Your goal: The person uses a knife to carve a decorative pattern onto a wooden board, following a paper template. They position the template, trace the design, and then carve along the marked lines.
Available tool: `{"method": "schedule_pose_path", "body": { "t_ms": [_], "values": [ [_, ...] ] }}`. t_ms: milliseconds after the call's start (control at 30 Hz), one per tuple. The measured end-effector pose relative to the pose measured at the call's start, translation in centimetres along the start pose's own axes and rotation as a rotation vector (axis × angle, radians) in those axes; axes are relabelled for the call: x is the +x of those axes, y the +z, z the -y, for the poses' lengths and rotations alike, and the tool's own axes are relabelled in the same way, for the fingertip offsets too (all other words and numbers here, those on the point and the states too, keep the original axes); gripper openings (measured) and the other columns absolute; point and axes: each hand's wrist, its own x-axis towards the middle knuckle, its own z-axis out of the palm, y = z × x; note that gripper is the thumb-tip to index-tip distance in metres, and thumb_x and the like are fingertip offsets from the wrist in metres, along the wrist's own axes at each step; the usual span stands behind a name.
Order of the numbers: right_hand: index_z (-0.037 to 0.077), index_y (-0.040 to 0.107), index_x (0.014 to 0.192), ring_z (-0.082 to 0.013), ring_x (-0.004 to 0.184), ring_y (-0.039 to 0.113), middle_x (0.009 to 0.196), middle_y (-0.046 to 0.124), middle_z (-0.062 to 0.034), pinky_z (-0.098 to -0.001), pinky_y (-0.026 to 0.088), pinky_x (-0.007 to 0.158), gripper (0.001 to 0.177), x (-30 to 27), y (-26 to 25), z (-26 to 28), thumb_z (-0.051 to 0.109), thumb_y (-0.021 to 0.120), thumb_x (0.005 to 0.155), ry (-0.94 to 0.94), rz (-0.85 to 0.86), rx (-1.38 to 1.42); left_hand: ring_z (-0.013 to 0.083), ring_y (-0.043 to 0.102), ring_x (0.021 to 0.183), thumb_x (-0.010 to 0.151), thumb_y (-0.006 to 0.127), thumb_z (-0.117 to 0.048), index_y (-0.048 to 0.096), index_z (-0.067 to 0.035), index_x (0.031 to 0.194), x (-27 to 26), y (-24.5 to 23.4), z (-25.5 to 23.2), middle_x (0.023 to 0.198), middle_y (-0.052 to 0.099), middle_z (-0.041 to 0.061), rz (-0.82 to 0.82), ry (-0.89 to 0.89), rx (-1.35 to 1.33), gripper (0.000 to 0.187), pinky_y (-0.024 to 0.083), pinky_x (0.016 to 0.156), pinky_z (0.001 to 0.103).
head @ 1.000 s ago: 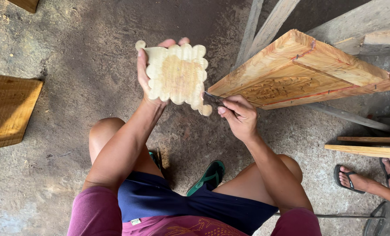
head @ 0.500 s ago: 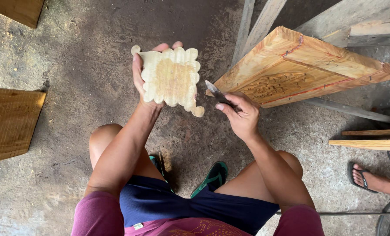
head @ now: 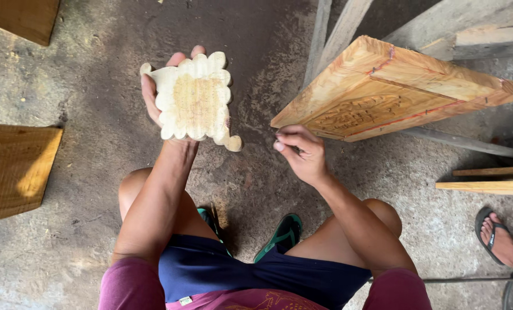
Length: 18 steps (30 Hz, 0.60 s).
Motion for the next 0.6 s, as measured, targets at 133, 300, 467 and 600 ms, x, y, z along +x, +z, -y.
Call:
{"method": "schedule_pose_path", "body": {
  "t_ms": [133,300,467,600],
  "values": [
    [0.004,0.068,0.118,-0.0175,0.102,0.073,0.125,0.063,-0.0139,-0.0278,0.064,0.085,0.02,-0.3,0.0,0.6,-0.006,0.066,0.101,0.042,-0.069,0.143,0.0317,0.06,0.129,0.107,0.034,-0.064,0.068,-0.006,0.133,-0.6,-0.3,2.1,0.141,0.062,0.018,0.137,-0.072,0.017,0.072,0.052,0.11,0.046],
    [0.004,0.07,0.114,-0.0119,0.093,0.064,0.124,0.064,-0.0146,-0.0224,0.058,0.073,0.022,-0.6,2.7,-0.3,-0.004,0.074,0.094,0.098,0.013,0.325,0.0323,0.062,0.126,0.108,0.035,-0.063,0.069,-0.006,0.13,-1.0,0.0,4.0,0.138,0.062,0.018,0.179,-0.138,0.047,0.07,0.054,0.108,0.044],
    [0.003,0.074,0.111,-0.0112,0.089,0.066,0.112,0.069,-0.0102,-0.0205,0.057,0.067,0.023,0.5,0.5,-1.1,-0.002,0.08,0.089,0.164,0.112,0.006,0.028,0.065,0.114,0.111,0.033,-0.065,0.068,-0.007,0.123,0.6,-0.2,-0.6,0.132,0.06,0.016,0.162,0.015,0.079,0.069,0.059,0.095,0.041],
    [0.0,0.071,0.114,-0.0138,0.096,0.068,0.109,0.07,-0.0078,-0.0275,0.058,0.079,0.022,1.5,-3.5,1.1,-0.001,0.079,0.094,0.187,-0.111,-0.161,0.0308,0.067,0.119,0.107,0.038,-0.06,0.07,-0.006,0.13,1.5,-1.0,-2.0,0.135,0.064,0.019,0.214,0.022,0.279,0.066,0.058,0.102,0.046]
  ]
}}
